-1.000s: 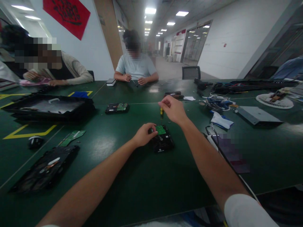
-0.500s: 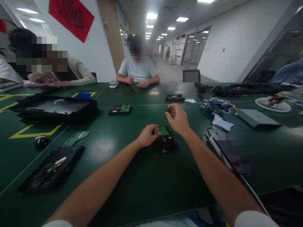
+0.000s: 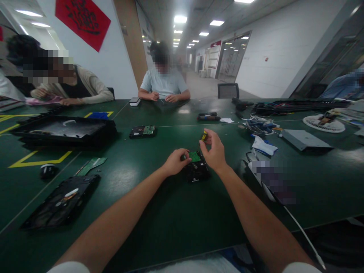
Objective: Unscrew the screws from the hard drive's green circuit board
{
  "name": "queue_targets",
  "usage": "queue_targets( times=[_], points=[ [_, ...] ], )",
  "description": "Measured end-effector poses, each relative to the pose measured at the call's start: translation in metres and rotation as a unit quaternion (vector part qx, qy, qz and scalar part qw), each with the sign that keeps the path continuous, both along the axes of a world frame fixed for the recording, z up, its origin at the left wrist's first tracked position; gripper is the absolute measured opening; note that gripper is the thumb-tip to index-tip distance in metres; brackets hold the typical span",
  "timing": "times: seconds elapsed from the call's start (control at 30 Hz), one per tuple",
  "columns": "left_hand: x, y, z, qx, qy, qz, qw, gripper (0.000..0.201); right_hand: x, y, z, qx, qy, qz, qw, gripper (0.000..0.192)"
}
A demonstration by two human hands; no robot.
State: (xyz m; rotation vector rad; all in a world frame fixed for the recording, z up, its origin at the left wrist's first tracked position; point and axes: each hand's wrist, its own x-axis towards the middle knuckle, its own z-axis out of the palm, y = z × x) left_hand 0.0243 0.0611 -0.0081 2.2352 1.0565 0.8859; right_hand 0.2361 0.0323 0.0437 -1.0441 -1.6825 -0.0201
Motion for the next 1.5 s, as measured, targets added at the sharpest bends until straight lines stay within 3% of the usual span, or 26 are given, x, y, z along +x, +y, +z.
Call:
queue_targets(
  times=[0.27, 0.47, 0.67, 0.83, 1.03, 1.27, 1.5],
  points=[
    [-0.001, 0.001, -0.001, 0.002, -0.001, -0.005, 1.0, 0.009, -0.001, 0.001, -0.006, -0.018, 0.015, 0.017, 1.0, 0.054],
    [-0.001, 0.0, 0.001, 0.009, -0.001, -0.01, 1.0, 0.008, 0.001, 0.0, -0.006, 0.002, 0.005, -0.013, 1.0, 0.054],
    [0.0, -0.001, 0.002, 0.008, -0.004, -0.008, 1.0, 0.007, -0.001, 0.0, -0.01, -0.03, 0.017, 0.01, 0.999, 0.062],
    [0.001, 0.0, 0.0, 0.007, -0.008, -0.005, 1.0, 0.008, -0.003, -0.002, -0.011, -0.015, 0.0, -0.014, 1.0, 0.059],
    [0.0, 0.001, 0.001, -0.004, 0.003, -0.002, 1.0, 0.009, -0.004, -0.003, -0.01, -0.03, 0.006, 0.015, 0.999, 0.061],
    [0.0, 0.003, -0.003, 0.002, 0.002, -0.001, 1.0, 0.009, -0.004, -0.003, -0.013, -0.015, -0.009, -0.009, 1.0, 0.061],
    [0.0, 0.0, 0.001, 0.002, 0.003, -0.005, 1.0, 0.01, -0.006, -0.002, -0.016, -0.028, 0.0, 0.008, 1.0, 0.066]
  ],
)
